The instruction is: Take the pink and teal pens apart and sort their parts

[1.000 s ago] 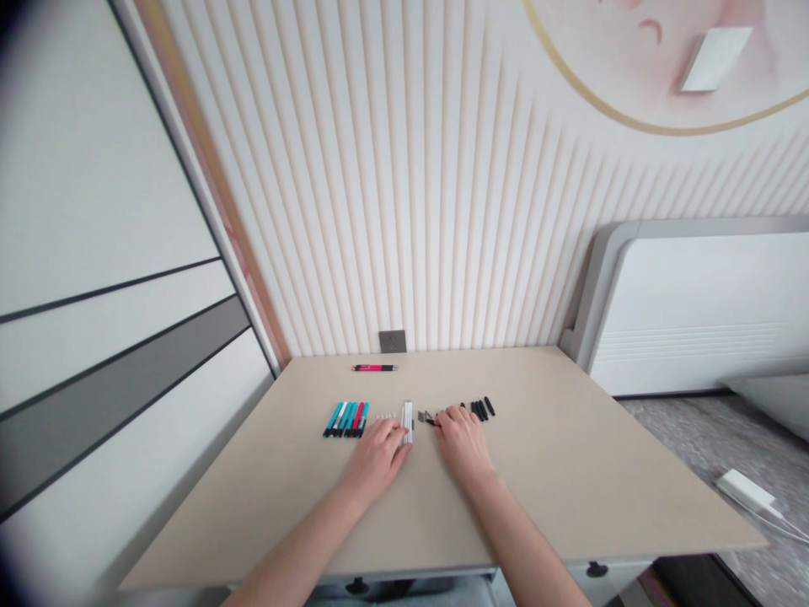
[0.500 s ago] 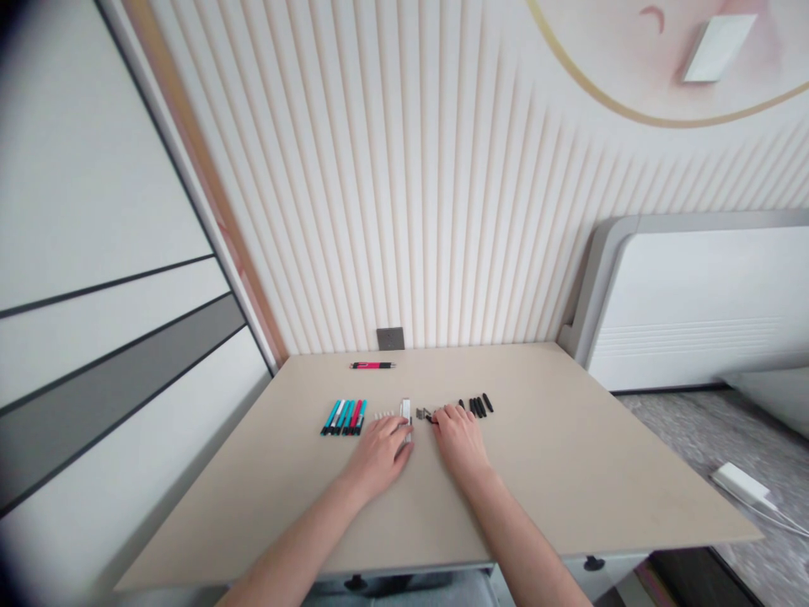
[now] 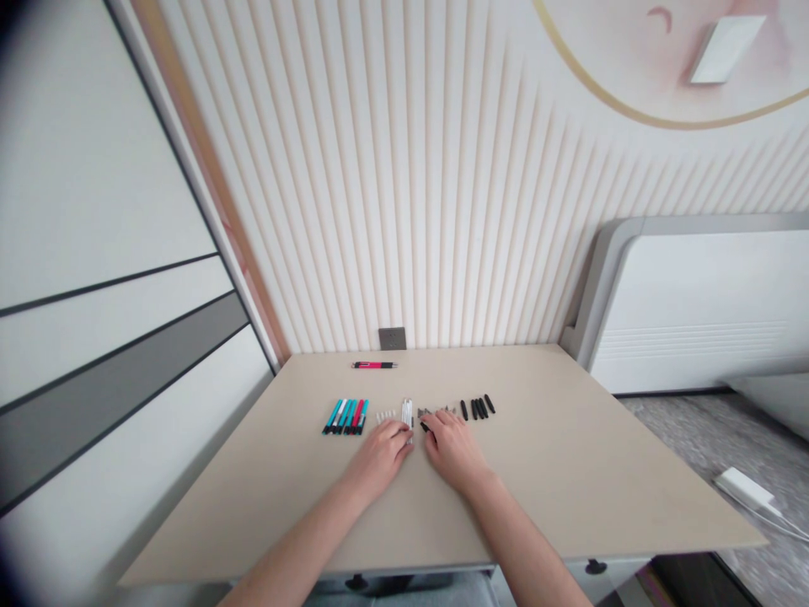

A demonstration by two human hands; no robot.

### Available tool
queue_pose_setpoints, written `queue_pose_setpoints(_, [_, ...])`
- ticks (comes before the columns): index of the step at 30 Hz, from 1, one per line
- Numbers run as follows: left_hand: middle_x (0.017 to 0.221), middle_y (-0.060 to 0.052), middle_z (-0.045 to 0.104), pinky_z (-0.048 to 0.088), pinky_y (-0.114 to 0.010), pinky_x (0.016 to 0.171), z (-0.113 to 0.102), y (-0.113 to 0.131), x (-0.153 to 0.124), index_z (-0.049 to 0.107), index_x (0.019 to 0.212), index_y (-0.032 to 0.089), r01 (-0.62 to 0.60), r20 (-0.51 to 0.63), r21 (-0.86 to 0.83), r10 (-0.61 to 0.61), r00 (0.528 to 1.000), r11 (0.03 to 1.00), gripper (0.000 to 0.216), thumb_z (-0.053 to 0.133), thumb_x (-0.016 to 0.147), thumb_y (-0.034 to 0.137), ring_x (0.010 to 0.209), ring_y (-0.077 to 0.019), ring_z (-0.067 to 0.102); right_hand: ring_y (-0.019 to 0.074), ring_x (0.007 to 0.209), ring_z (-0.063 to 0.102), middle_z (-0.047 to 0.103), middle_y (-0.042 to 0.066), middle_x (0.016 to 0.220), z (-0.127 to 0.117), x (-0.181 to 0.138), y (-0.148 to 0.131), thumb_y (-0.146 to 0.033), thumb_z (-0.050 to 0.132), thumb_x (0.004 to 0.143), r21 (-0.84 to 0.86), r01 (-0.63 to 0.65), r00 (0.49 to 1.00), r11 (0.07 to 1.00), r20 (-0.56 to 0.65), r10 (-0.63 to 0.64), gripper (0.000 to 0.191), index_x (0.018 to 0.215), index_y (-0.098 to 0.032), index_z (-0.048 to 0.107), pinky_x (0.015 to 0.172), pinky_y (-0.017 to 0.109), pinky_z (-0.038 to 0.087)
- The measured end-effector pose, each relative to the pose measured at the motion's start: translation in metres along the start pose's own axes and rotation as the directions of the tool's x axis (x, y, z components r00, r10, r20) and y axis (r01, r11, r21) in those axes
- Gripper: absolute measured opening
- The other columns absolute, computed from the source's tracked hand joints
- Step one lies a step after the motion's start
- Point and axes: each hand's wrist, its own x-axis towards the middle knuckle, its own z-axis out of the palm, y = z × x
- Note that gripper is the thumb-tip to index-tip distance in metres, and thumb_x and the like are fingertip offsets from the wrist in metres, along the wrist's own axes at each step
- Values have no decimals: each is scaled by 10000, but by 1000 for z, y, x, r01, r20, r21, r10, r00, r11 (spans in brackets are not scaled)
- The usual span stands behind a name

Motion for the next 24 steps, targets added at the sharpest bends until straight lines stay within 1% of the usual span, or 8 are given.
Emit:
queue_pose_setpoints(3, [1045,-75,644,485,-400,950,2,-1,0,667,1045,193,6,-2,-28,-7,1000,1000,192,539,909,146,1038,-226,586,185,975,577,633,50,967,0,-1,-4,-121,450,880,-23,58,997,998,56,-56,369,1190,-242,609,899,282,377])
queue_pose_setpoints(5, [1056,-76,640,484,-398,955,3,-2,0,663,1047,192,12,-10,-36,-13,1000,999,192,543,906,141,1046,-224,584,185,961,573,622,52,970,1,-1,-6,-127,448,885,-40,67,995,997,72,-64,378,1209,-249,601,890,284,374])
queue_pose_setpoints(10, [1071,-73,637,478,-398,964,5,-2,0,664,1009,186,20,-19,-29,-20,1000,999,163,556,898,134,1049,-223,579,183,929,571,607,51,964,3,0,-9,-145,457,886,-68,47,995,997,95,-40,343,1161,-260,628,873,278,375])
queue_pose_setpoints(15, [1056,-73,638,482,-401,954,5,-2,0,662,987,188,21,-9,-48,-22,1000,999,150,546,906,139,1044,-221,580,190,951,578,618,57,981,6,4,-11,-143,460,876,-112,26,995,993,101,-15,400,1231,-269,595,879,275,374])
queue_pose_setpoints(18, [1038,-68,635,493,-390,939,7,-3,0,658,983,185,32,-8,-51,-32,999,998,146,541,909,141,1027,-216,586,194,956,586,624,64,993,9,7,-12,-140,462,870,-149,-1,995,989,102,16,405,1233,-264,594,879,277,373])
queue_pose_setpoints(24, [1097,-81,621,484,-393,960,10,-5,0,659,1024,184,55,-23,-49,-56,998,997,158,543,918,174,1060,-223,585,199,957,589,625,70,1004,10,10,-14,-154,476,871,-169,-26,994,985,96,43,389,1231,-255,583,881,285,369])
